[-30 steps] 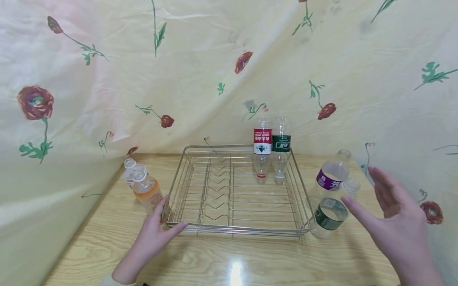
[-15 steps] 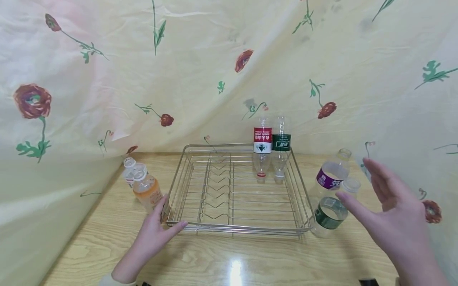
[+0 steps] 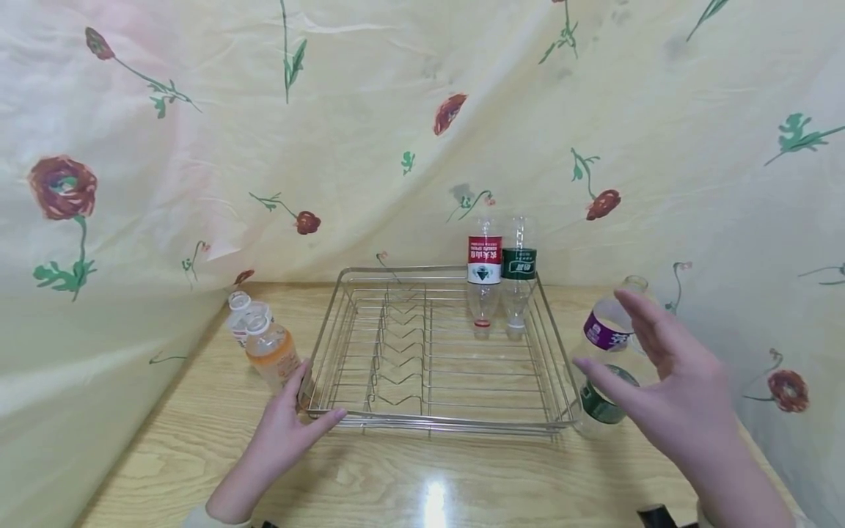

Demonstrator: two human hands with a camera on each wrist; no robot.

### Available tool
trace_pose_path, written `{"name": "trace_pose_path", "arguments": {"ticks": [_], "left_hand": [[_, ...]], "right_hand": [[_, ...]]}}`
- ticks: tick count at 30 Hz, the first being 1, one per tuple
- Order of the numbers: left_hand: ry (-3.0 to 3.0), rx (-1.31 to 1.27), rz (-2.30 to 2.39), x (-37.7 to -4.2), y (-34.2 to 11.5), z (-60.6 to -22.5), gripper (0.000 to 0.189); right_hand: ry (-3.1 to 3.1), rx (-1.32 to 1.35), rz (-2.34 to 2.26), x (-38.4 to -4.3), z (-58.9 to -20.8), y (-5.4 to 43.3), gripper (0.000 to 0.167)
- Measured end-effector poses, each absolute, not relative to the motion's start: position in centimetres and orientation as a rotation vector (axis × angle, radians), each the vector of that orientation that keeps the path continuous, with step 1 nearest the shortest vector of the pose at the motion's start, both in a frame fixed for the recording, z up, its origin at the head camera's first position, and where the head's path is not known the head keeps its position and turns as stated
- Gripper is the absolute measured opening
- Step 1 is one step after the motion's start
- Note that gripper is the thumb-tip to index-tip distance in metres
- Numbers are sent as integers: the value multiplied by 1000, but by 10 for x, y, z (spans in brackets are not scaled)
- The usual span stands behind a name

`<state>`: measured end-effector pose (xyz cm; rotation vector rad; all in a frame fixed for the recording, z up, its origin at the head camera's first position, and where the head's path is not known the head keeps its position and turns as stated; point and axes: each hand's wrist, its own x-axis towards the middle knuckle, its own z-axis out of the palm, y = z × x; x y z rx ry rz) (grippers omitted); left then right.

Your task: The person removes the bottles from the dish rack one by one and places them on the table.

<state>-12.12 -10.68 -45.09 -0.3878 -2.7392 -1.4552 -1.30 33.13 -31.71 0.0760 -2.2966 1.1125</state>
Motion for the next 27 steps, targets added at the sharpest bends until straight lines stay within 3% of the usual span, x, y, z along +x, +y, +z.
{"name": "trace_pose_path", "arguments": {"ticks": [27], "left_hand": [[-2761,-385,-1461,-119,-108,-449,112]], "right_hand": [[-2466,206,965,-49,-318,301,84]]}}
